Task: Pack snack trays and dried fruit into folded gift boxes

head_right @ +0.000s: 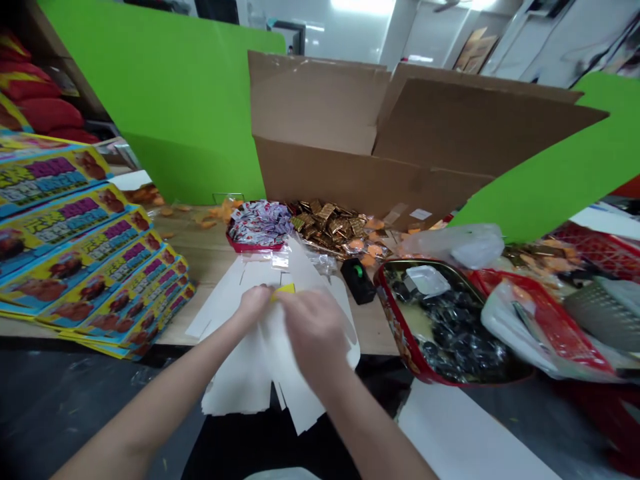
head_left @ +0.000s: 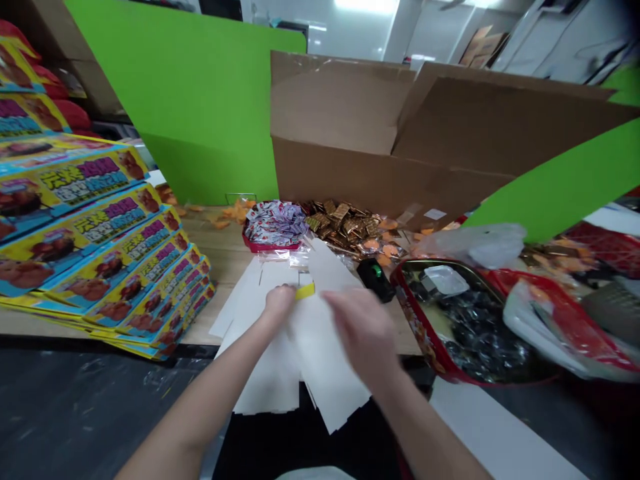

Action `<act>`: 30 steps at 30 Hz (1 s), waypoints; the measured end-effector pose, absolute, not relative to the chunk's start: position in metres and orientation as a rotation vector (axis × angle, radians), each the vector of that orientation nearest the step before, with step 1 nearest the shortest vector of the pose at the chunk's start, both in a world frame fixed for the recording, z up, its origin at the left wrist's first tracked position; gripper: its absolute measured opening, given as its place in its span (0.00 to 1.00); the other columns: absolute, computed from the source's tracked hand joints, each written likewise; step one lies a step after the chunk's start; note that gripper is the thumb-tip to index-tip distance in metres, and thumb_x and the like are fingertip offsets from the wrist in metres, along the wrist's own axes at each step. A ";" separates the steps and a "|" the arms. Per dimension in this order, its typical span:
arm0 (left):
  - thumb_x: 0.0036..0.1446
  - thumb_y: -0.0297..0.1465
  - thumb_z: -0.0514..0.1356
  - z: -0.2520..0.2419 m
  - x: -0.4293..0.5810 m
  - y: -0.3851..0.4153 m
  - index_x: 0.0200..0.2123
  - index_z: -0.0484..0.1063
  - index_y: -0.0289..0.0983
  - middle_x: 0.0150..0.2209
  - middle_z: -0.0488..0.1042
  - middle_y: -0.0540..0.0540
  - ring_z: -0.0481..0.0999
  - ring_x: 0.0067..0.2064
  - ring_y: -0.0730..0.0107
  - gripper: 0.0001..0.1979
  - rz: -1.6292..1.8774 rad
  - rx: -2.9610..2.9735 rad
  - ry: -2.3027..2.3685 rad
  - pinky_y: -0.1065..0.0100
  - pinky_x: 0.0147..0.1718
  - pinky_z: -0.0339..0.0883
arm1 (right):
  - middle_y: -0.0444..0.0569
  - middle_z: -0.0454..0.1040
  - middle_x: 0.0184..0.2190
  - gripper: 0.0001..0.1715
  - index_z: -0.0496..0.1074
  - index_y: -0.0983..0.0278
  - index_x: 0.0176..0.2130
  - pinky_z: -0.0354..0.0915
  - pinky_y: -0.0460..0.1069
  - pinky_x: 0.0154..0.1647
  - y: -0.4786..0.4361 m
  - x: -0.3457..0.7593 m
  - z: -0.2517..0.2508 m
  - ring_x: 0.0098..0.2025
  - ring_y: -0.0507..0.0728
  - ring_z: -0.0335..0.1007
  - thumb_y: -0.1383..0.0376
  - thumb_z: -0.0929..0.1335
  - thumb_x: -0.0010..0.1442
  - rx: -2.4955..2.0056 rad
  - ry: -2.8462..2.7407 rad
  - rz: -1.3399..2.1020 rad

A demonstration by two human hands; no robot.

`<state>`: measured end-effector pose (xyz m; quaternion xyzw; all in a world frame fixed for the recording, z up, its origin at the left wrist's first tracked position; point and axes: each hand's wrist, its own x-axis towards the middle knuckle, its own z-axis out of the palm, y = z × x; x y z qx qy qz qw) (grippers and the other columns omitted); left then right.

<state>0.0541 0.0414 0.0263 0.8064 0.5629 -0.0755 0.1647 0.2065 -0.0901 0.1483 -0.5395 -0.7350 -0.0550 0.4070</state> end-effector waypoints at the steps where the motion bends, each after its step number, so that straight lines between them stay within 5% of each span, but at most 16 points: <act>1: 0.63 0.36 0.56 0.026 0.054 0.041 0.45 0.71 0.32 0.45 0.73 0.42 0.73 0.47 0.63 0.14 -0.232 2.321 1.605 0.55 0.48 0.68 | 0.50 0.75 0.37 0.14 0.72 0.63 0.44 0.64 0.50 0.45 -0.077 0.188 0.134 0.42 0.55 0.68 0.71 0.60 0.64 -1.439 -2.045 -0.153; 4: 0.63 0.35 0.56 0.025 0.052 0.042 0.45 0.70 0.32 0.45 0.73 0.42 0.73 0.46 0.64 0.13 -0.260 2.366 1.595 0.56 0.47 0.68 | 0.59 0.76 0.38 0.13 0.74 0.69 0.40 0.60 0.55 0.50 -0.017 0.160 0.080 0.48 0.62 0.66 0.73 0.61 0.62 -1.792 -2.398 -0.255; 8: 0.63 0.34 0.56 0.025 0.052 0.044 0.46 0.70 0.32 0.43 0.73 0.43 0.74 0.44 0.66 0.13 -0.265 2.368 1.586 0.57 0.45 0.70 | 0.55 0.77 0.32 0.11 0.76 0.68 0.33 0.55 0.54 0.57 0.035 0.178 0.028 0.44 0.59 0.67 0.73 0.63 0.60 -1.666 -2.614 -0.255; 17: 0.61 0.31 0.57 0.034 0.058 0.048 0.48 0.69 0.30 0.45 0.72 0.39 0.74 0.46 0.61 0.14 -0.135 2.341 1.624 0.57 0.44 0.69 | 0.60 0.73 0.44 0.18 0.70 0.71 0.50 0.48 0.59 0.62 0.022 0.187 0.008 0.52 0.63 0.61 0.71 0.60 0.62 -1.677 -2.596 -0.313; 20: 0.60 0.25 0.55 0.056 0.033 0.028 0.55 0.64 0.30 0.50 0.69 0.36 0.69 0.54 0.59 0.20 0.006 2.399 1.534 0.60 0.51 0.65 | 0.61 0.69 0.49 0.26 0.61 0.70 0.58 0.55 0.60 0.57 -0.028 0.187 0.010 0.54 0.65 0.59 0.64 0.63 0.62 -1.802 -2.388 -0.250; 24: 0.55 0.19 0.51 0.050 0.000 -0.059 0.63 0.54 0.40 0.60 0.61 0.40 0.66 0.57 0.65 0.32 0.194 2.552 1.192 0.66 0.53 0.63 | 0.58 0.71 0.42 0.19 0.68 0.65 0.51 0.64 0.57 0.46 -0.112 0.199 -0.005 0.46 0.64 0.65 0.70 0.65 0.59 -2.077 -2.185 -0.071; 28: 0.59 0.26 0.54 0.010 -0.003 -0.134 0.43 0.71 0.42 0.46 0.74 0.45 0.75 0.40 0.64 0.11 0.191 2.746 0.759 0.64 0.39 0.69 | 0.61 0.71 0.44 0.22 0.68 0.69 0.53 0.65 0.59 0.49 -0.150 0.200 -0.019 0.49 0.66 0.66 0.74 0.62 0.59 -2.102 -2.149 0.144; 30: 0.64 0.29 0.49 -0.007 0.004 -0.142 0.39 0.72 0.40 0.39 0.75 0.45 0.75 0.38 0.66 0.11 0.369 2.659 0.988 0.65 0.40 0.68 | 0.62 0.71 0.46 0.24 0.67 0.70 0.55 0.63 0.61 0.53 -0.157 0.202 -0.015 0.52 0.65 0.65 0.74 0.59 0.61 -2.016 -2.072 0.319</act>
